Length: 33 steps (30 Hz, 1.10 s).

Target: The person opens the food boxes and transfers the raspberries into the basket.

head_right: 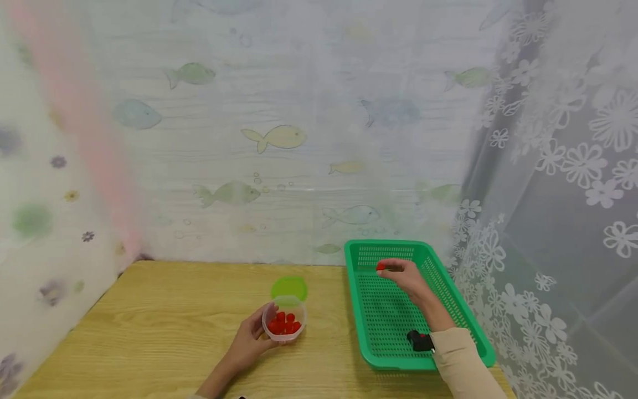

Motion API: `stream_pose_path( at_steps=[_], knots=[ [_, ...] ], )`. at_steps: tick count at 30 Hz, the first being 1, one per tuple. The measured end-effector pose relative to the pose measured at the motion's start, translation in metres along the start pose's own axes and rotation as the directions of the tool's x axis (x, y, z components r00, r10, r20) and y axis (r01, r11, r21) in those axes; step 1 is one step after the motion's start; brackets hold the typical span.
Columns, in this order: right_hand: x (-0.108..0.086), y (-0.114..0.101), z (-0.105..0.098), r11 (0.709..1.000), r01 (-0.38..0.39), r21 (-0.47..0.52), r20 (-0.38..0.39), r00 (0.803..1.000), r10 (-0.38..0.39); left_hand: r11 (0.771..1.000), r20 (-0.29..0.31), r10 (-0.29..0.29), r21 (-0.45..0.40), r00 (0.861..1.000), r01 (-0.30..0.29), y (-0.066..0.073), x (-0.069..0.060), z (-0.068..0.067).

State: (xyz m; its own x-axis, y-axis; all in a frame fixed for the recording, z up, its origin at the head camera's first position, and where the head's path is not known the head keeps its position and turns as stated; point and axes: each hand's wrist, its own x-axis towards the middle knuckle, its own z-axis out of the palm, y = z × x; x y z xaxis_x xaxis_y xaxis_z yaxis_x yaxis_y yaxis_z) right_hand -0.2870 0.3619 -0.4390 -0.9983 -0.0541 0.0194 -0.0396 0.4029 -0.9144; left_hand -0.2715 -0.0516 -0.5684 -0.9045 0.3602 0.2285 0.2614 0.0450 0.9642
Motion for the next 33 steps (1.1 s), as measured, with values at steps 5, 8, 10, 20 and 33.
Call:
stream_pose_path(
  at_steps=[5,8,10,20,33],
  knots=[
    [0.001,0.001,-0.001,1.0,-0.005,0.008,-0.01,1.0,0.005,1.0,0.015,0.007,0.016,1.0,-0.007,0.0,0.0,-0.002],
    [0.0,0.0,0.001,1.0,0.013,-0.028,-0.008,1.0,-0.013,1.0,0.005,-0.012,0.004,1.0,0.012,0.001,-0.001,-0.002],
    [-0.002,-0.003,0.002,0.998,0.025,-0.057,0.0,1.0,-0.025,1.0,0.001,-0.019,-0.008,1.0,0.019,0.001,-0.001,-0.002],
    [-0.012,-0.033,0.005,0.991,0.093,-0.092,0.021,0.996,-0.092,0.999,0.011,-0.037,-0.037,0.999,0.037,-0.002,0.0,-0.004],
    [-0.053,-0.112,0.069,0.929,0.368,-0.033,0.09,0.927,-0.364,0.999,0.008,0.025,0.024,1.0,-0.025,-0.003,0.002,-0.004]
  ],
)
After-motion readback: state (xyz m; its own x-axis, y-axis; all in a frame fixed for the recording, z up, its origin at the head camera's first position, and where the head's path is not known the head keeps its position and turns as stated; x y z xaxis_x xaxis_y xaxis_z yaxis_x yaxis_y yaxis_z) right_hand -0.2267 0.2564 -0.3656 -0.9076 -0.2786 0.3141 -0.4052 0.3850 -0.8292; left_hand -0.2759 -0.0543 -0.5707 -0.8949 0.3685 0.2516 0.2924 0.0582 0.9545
